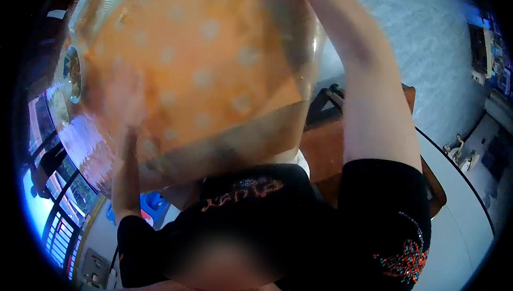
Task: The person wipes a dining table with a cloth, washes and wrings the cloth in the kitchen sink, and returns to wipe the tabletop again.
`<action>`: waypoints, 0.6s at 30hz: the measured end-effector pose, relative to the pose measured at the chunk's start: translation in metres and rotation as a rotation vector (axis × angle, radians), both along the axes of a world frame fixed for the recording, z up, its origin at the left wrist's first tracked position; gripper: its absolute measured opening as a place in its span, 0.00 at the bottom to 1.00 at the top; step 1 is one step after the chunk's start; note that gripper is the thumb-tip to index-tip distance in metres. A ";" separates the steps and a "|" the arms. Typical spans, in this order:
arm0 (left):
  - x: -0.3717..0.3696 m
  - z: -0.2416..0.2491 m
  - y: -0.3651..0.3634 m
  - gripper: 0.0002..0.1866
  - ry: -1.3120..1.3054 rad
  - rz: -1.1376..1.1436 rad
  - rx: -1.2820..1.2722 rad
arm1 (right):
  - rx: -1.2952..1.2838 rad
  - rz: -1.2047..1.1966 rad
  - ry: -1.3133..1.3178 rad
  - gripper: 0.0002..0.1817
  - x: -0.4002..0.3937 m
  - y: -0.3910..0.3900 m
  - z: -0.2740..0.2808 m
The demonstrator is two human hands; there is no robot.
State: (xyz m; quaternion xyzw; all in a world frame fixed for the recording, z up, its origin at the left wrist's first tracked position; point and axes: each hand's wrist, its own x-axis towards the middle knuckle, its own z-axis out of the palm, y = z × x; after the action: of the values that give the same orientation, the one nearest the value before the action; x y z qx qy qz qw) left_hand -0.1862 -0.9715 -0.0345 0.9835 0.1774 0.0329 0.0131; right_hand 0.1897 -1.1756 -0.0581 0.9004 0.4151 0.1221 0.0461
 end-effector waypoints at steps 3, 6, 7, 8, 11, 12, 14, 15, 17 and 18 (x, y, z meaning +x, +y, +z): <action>0.006 -0.027 -0.004 0.26 -0.069 -0.006 0.037 | 0.204 -0.009 0.207 0.27 -0.098 -0.071 0.013; 0.004 -0.032 -0.003 0.26 -0.099 0.007 0.066 | 0.258 -0.043 0.327 0.29 -0.166 -0.119 0.017; 0.004 -0.035 -0.001 0.26 -0.129 -0.014 0.081 | 0.161 -0.138 0.435 0.31 -0.202 -0.136 0.020; 0.003 -0.038 0.001 0.26 -0.157 -0.031 0.096 | 0.177 -0.133 0.504 0.35 -0.237 -0.159 0.016; 0.001 -0.038 -0.003 0.26 -0.150 -0.033 0.158 | 0.119 -0.131 0.646 0.38 -0.341 -0.195 0.016; 0.001 -0.036 -0.002 0.26 -0.137 -0.020 0.183 | 0.166 -0.066 0.660 0.37 -0.366 -0.205 0.012; 0.002 -0.038 -0.002 0.26 -0.162 -0.034 0.179 | 0.114 -0.050 0.730 0.36 -0.376 -0.212 0.018; 0.002 -0.039 -0.001 0.26 -0.177 -0.037 0.174 | 0.097 0.010 0.703 0.36 -0.370 -0.215 0.019; 0.002 -0.039 -0.002 0.26 -0.162 -0.008 0.163 | 0.062 0.140 0.647 0.35 -0.336 -0.217 0.012; 0.004 -0.039 -0.003 0.26 -0.157 0.014 0.157 | 0.090 0.105 0.603 0.35 -0.303 -0.204 0.009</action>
State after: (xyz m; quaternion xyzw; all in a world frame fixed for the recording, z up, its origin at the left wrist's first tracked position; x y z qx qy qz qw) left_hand -0.1821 -0.9744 -0.0739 0.9746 0.1796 0.1238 -0.0503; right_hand -0.1129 -1.3796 -0.0495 0.8745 0.4502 -0.1301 -0.1253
